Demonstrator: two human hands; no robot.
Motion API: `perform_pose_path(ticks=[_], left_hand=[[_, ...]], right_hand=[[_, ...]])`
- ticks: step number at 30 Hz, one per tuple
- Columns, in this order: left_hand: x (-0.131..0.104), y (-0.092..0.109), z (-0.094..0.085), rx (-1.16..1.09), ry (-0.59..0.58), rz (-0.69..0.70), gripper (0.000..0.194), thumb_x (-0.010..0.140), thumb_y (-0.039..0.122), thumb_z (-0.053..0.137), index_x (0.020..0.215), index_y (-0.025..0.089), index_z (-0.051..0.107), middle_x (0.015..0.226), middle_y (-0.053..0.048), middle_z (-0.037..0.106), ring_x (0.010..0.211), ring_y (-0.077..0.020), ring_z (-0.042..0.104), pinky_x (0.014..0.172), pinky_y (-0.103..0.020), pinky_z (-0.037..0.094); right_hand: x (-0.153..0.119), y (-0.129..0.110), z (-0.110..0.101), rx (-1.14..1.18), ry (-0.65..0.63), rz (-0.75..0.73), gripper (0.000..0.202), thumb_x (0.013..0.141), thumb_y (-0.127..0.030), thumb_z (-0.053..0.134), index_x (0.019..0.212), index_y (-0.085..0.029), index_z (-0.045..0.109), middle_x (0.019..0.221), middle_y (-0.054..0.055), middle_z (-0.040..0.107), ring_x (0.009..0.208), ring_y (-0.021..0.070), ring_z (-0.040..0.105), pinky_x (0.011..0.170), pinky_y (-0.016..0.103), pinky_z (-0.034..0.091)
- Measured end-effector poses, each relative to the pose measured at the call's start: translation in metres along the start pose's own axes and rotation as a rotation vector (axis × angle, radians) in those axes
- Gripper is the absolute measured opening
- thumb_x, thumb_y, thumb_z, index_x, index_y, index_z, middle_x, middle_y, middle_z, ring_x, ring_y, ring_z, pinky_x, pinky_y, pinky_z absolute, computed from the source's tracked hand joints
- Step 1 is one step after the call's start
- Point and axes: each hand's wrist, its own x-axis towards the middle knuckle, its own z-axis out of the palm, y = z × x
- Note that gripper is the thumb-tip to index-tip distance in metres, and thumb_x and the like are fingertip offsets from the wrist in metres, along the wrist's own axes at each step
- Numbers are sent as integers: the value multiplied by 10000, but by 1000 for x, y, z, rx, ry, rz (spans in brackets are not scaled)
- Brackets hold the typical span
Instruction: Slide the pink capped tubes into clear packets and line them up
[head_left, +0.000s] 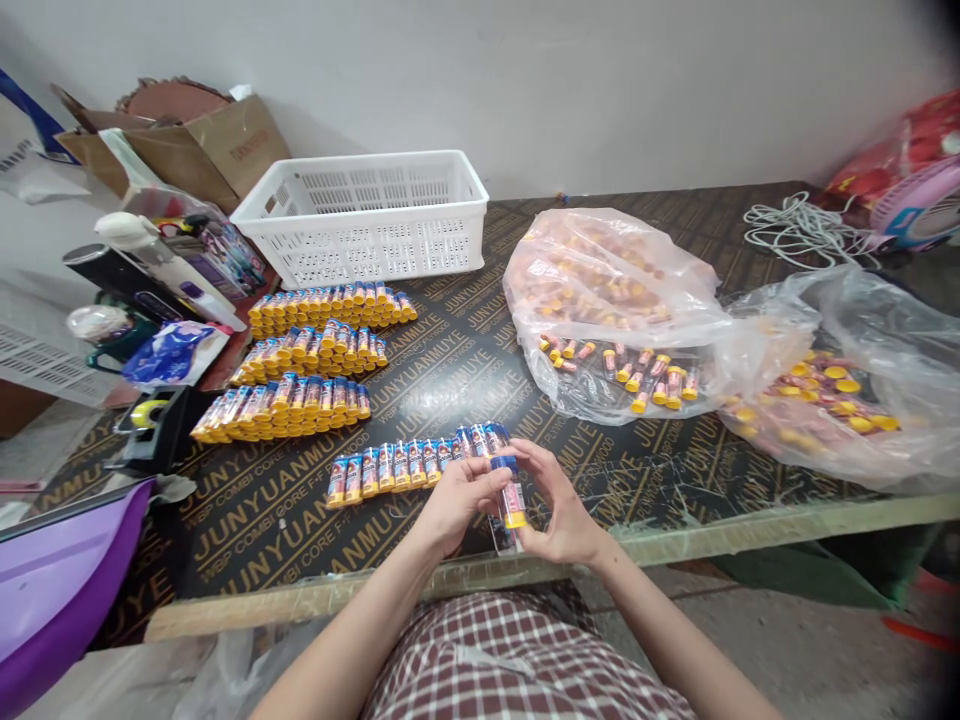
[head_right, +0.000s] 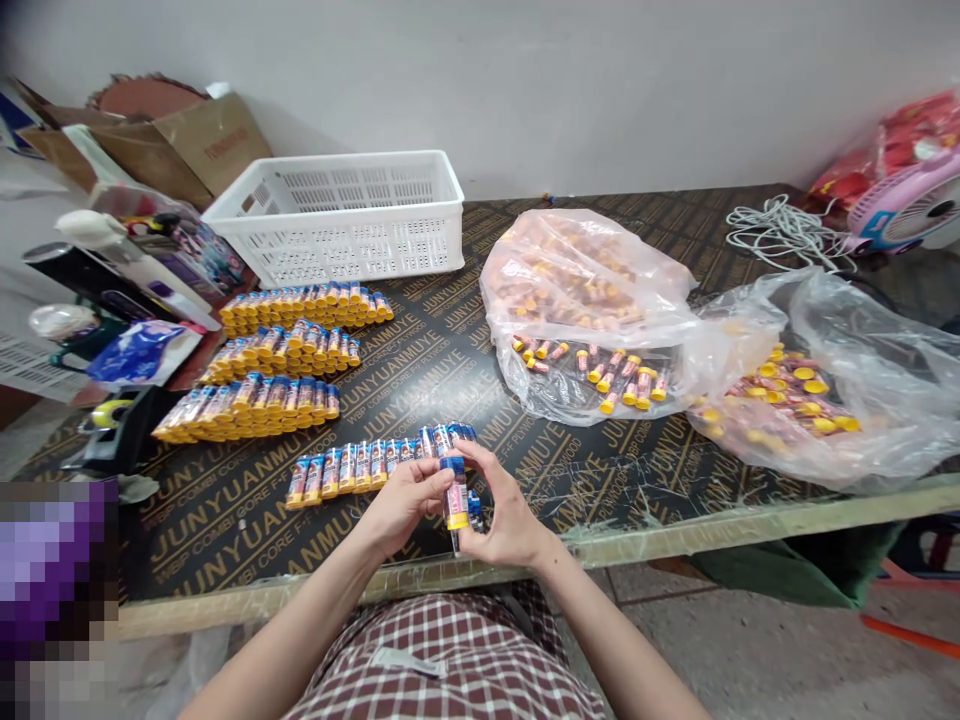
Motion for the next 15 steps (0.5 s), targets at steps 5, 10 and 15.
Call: perform_pose_path(ticks=[5, 10, 15], left_hand=[[0, 0, -1, 16, 14, 17, 344, 603, 397, 789, 794, 124, 706, 647, -12, 616, 539, -83, 531, 550, -212, 441], [-1, -4, 1, 8, 8, 26, 333, 621, 369, 785, 819, 114, 702, 641, -16, 630, 535, -86, 547, 507, -190, 417], [-1, -4, 2, -8, 15, 25, 307, 627, 350, 784, 796, 110, 694, 644, -17, 639, 547, -88, 562, 512, -185, 422]], right_hand=[[-1, 3, 3, 130, -26, 0, 878, 596, -49, 548, 1392, -264, 246, 1371, 92, 427, 1264, 246, 445, 1078, 425, 359], [-2, 5, 5, 152, 21, -19, 893, 564, -33, 533, 1383, -266, 262, 1347, 93, 442, 1246, 250, 459, 1068, 431, 372], [-3, 4, 7, 157, 43, -32, 903, 557, -21, 516, 1385, -273, 258, 1354, 90, 436, 1250, 251, 454, 1070, 432, 367]])
